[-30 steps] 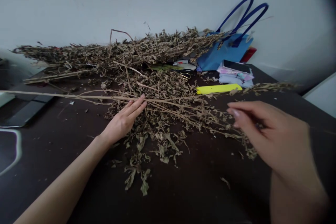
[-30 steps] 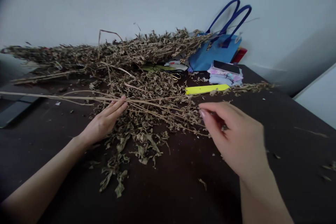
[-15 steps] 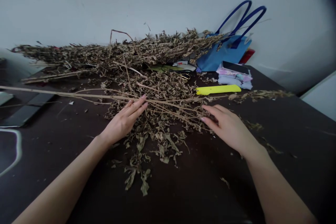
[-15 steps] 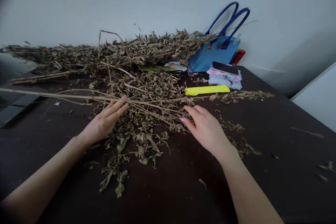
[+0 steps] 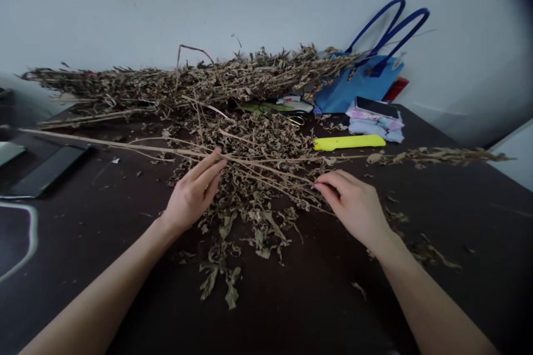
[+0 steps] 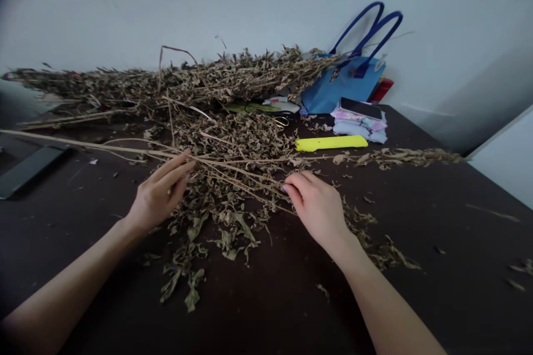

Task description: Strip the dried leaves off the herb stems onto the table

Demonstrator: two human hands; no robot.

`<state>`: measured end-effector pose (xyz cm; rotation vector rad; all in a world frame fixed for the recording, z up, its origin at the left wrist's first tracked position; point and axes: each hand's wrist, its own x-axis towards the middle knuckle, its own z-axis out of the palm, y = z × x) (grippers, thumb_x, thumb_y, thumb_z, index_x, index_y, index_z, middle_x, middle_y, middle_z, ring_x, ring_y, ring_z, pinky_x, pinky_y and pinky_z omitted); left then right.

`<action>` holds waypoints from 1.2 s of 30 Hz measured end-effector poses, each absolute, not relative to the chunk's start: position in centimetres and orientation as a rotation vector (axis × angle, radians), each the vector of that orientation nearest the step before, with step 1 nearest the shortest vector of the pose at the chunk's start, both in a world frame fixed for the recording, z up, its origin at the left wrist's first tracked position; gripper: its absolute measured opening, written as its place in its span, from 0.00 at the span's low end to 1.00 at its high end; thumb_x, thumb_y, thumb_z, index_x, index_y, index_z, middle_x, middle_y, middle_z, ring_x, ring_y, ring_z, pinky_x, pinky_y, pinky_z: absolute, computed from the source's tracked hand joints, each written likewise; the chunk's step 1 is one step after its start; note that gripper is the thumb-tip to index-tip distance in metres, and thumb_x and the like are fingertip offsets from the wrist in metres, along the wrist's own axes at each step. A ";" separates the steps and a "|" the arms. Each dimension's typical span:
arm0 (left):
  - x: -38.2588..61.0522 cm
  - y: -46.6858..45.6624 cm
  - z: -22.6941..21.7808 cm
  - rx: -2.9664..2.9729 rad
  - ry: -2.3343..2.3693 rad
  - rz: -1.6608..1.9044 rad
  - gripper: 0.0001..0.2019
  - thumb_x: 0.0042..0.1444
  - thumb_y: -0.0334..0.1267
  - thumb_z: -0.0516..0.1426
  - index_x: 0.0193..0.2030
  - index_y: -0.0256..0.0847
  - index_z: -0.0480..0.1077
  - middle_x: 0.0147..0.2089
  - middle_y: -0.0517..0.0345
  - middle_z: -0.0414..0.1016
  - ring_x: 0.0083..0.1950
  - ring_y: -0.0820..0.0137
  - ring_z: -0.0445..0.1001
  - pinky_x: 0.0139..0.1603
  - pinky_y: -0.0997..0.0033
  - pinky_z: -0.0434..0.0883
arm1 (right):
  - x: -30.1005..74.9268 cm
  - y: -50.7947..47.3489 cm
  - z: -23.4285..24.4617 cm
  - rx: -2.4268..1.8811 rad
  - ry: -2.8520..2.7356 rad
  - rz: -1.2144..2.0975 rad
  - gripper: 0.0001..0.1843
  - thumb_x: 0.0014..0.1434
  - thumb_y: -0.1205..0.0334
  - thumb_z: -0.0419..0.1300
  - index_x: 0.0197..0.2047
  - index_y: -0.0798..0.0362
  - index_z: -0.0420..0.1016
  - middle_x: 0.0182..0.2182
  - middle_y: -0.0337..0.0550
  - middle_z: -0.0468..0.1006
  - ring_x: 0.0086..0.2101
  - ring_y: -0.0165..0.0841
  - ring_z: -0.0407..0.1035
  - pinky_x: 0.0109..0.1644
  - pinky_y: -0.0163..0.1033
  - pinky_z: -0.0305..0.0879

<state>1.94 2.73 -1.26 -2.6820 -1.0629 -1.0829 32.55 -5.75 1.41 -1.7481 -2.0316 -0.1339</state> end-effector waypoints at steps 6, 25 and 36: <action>2.5 1.6 0.0 -2.522 -1.223 -1.411 0.07 0.57 0.31 0.54 0.41 0.39 0.72 0.51 0.53 0.72 0.50 0.66 0.72 0.51 0.65 0.71 | 31.7 -5.8 1.0 -1.745 -1.954 -0.231 0.10 0.62 0.60 0.51 0.36 0.52 0.72 0.32 0.42 0.75 0.30 0.32 0.69 0.33 0.35 0.60; 4.2 -0.3 -1.0 -2.725 -0.984 -1.027 0.16 0.59 0.31 0.52 0.55 0.40 0.64 0.54 0.51 0.69 0.52 0.66 0.70 0.52 0.66 0.71 | 28.2 -6.8 -1.6 -1.559 -2.136 -0.329 0.13 0.62 0.64 0.50 0.44 0.56 0.73 0.35 0.50 0.76 0.38 0.38 0.70 0.35 0.41 0.69; 3.1 0.7 -1.9 -2.643 -1.029 -0.962 0.12 0.59 0.29 0.49 0.47 0.38 0.68 0.43 0.51 0.74 0.40 0.69 0.74 0.38 0.72 0.73 | 27.4 -6.9 -0.6 -1.410 -1.757 0.509 0.06 0.60 0.61 0.54 0.37 0.53 0.70 0.41 0.48 0.71 0.28 0.30 0.67 0.27 0.37 0.66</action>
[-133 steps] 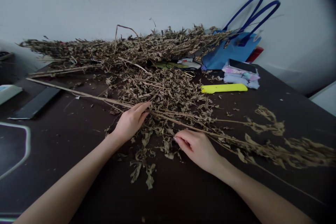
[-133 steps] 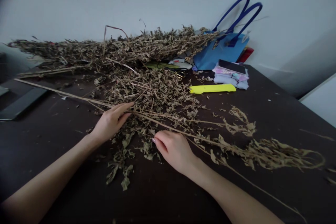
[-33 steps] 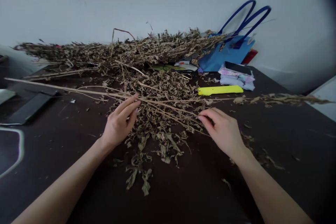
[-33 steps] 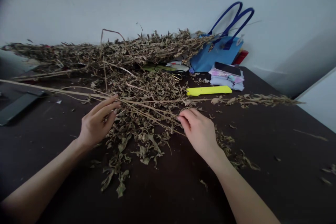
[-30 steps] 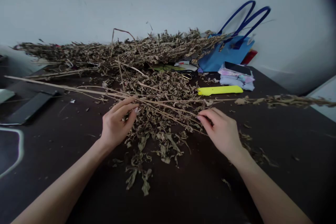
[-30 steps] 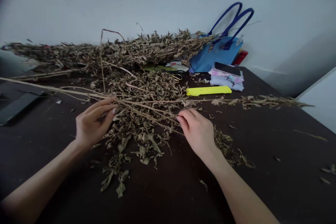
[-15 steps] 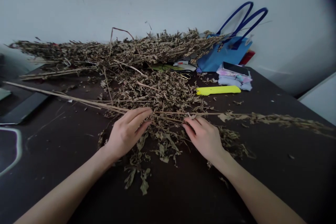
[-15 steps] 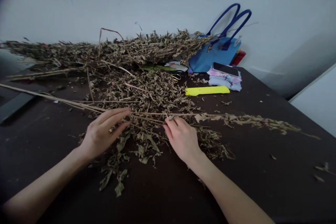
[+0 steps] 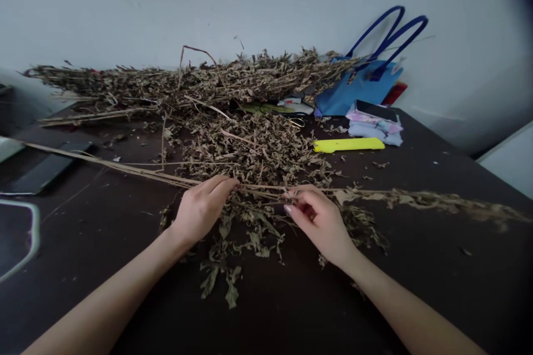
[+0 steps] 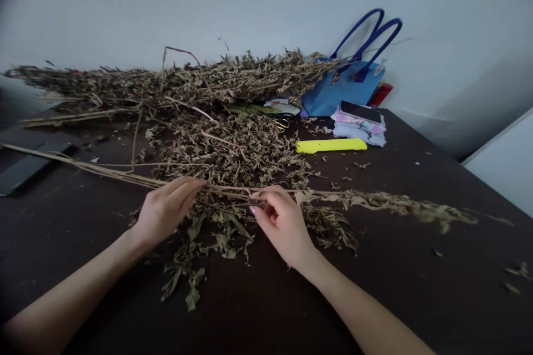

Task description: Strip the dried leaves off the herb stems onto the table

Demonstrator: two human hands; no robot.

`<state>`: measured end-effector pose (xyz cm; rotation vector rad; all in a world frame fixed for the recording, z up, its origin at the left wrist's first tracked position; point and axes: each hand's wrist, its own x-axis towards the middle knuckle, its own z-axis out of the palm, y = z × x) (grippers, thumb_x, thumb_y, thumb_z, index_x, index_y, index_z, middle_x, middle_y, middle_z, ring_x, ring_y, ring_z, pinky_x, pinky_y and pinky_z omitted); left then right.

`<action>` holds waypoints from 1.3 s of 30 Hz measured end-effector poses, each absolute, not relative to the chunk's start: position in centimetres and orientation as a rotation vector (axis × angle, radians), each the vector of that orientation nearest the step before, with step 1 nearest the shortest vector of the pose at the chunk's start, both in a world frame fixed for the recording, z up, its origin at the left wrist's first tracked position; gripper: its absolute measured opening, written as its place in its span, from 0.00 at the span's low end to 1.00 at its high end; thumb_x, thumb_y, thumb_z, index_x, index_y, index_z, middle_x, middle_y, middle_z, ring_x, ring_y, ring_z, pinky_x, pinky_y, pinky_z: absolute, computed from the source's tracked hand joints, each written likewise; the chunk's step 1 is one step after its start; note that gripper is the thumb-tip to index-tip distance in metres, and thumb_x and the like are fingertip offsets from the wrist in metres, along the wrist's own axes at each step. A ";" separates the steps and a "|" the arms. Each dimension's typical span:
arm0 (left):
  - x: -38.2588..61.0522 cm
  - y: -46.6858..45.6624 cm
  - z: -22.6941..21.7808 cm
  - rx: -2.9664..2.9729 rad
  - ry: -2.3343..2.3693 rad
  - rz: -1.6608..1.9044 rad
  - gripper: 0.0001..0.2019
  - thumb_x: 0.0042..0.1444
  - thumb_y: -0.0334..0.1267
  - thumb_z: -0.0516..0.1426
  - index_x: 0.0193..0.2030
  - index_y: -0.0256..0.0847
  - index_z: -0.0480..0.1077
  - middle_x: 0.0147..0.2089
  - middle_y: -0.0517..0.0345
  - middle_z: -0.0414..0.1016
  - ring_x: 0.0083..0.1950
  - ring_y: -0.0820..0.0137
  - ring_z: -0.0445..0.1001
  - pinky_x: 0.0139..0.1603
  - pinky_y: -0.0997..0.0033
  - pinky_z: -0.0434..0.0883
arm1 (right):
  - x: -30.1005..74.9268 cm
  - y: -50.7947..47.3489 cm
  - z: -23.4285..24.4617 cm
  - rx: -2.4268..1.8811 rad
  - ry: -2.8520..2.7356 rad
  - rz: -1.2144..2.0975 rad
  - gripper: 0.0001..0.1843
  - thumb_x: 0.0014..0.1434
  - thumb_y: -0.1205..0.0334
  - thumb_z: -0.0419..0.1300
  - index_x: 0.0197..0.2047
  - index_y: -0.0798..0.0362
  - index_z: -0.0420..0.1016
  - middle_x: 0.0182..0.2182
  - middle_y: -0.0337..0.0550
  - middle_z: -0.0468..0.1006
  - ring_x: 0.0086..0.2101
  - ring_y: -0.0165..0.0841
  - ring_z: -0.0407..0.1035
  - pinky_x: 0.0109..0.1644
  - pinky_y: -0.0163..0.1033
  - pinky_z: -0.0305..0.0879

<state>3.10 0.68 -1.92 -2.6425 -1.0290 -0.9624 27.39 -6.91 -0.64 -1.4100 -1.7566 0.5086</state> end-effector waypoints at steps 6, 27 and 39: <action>2.9 0.5 -1.4 -2.596 -1.009 -0.995 0.12 0.58 0.26 0.48 0.47 0.38 0.67 0.44 0.50 0.74 0.41 0.68 0.74 0.40 0.69 0.73 | 27.7 -6.8 -0.4 -1.160 -1.361 1.038 0.13 0.60 0.56 0.53 0.48 0.49 0.64 0.30 0.39 0.69 0.23 0.26 0.60 0.23 0.34 0.60; 3.8 -0.6 -0.1 -2.629 -1.086 -1.119 0.03 0.55 0.33 0.56 0.35 0.37 0.64 0.36 0.54 0.70 0.39 0.68 0.71 0.38 0.70 0.70 | 27.7 -6.7 -1.3 -1.182 -1.266 1.059 0.08 0.60 0.58 0.54 0.40 0.51 0.71 0.24 0.36 0.68 0.21 0.26 0.61 0.24 0.34 0.58; 5.0 -2.0 -0.5 -2.828 -0.925 -1.122 0.02 0.56 0.31 0.55 0.36 0.37 0.68 0.35 0.55 0.72 0.38 0.69 0.70 0.41 0.68 0.70 | 27.6 -6.8 -1.4 -1.156 -1.294 1.050 0.06 0.60 0.60 0.55 0.38 0.51 0.71 0.24 0.37 0.71 0.22 0.26 0.63 0.25 0.34 0.60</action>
